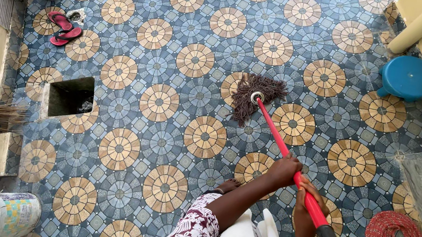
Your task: The person mops a tiled floor using a mop, moving it across the surface to clean the area.
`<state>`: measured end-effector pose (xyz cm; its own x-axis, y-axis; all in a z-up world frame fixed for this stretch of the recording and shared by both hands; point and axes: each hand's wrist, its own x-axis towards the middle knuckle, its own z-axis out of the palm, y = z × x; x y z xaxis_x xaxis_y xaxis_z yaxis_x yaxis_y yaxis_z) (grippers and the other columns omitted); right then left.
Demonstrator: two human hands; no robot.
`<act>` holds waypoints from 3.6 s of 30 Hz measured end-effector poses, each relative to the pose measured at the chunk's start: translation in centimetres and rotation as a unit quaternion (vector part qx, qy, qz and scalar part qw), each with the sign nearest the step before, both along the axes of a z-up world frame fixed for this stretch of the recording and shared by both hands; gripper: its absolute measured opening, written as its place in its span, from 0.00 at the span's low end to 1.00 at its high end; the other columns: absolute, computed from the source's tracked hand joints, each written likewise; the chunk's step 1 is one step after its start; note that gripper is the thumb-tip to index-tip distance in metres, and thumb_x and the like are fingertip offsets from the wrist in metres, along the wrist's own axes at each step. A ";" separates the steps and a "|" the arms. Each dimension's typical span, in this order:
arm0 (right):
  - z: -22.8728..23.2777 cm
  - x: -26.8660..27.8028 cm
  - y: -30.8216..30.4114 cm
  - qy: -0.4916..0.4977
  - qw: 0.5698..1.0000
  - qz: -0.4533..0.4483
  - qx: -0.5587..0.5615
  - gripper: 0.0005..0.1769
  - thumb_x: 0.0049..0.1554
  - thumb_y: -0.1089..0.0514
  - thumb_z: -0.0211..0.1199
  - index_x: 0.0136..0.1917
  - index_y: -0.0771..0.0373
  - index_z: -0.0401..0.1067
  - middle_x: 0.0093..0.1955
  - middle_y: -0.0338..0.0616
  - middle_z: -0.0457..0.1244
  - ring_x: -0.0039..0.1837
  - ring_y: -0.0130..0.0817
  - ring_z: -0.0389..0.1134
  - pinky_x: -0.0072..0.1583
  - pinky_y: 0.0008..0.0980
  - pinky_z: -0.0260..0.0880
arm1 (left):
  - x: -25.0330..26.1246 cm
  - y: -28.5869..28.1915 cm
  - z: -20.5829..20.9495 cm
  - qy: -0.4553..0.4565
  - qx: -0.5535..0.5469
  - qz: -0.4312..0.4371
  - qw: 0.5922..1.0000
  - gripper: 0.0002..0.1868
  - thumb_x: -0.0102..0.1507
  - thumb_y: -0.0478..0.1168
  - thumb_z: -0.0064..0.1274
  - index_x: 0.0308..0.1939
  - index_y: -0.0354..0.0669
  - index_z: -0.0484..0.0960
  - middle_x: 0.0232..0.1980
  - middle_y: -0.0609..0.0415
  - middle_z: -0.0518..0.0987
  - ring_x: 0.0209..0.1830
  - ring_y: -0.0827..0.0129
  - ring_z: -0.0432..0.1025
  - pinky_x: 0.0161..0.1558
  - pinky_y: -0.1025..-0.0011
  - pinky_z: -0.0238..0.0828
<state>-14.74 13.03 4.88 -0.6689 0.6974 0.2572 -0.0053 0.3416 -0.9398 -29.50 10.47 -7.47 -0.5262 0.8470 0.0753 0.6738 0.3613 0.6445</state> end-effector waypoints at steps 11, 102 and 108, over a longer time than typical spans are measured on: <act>-4.0 -2.7 -1.8 -0.081 0.986 0.106 0.099 0.11 0.54 0.65 0.68 0.51 0.62 0.79 0.61 0.53 0.70 0.68 0.42 0.70 0.66 0.35 0.70 | -4.1 -4.2 -1.2 0.062 0.019 -0.009 0.998 0.11 0.58 0.45 0.59 0.32 0.39 0.81 0.41 0.47 0.82 0.54 0.45 0.75 0.70 0.52 0.63; 3.6 -2.8 -3.6 -0.060 0.992 0.069 0.087 0.10 0.55 0.68 0.69 0.52 0.64 0.79 0.59 0.50 0.72 0.64 0.41 0.73 0.66 0.35 0.72 | -1.8 -5.8 0.8 -0.039 0.101 0.046 0.993 0.08 0.61 0.39 0.60 0.38 0.41 0.78 0.44 0.50 0.81 0.49 0.47 0.77 0.56 0.59 0.75; -2.3 -5.5 -4.5 -0.058 0.975 0.152 0.154 0.11 0.55 0.66 0.68 0.52 0.63 0.77 0.61 0.54 0.70 0.66 0.49 0.71 0.66 0.39 0.72 | -6.1 -7.3 -2.7 0.022 0.029 0.034 0.999 0.07 0.55 0.39 0.59 0.36 0.44 0.81 0.47 0.53 0.82 0.52 0.49 0.77 0.57 0.56 0.74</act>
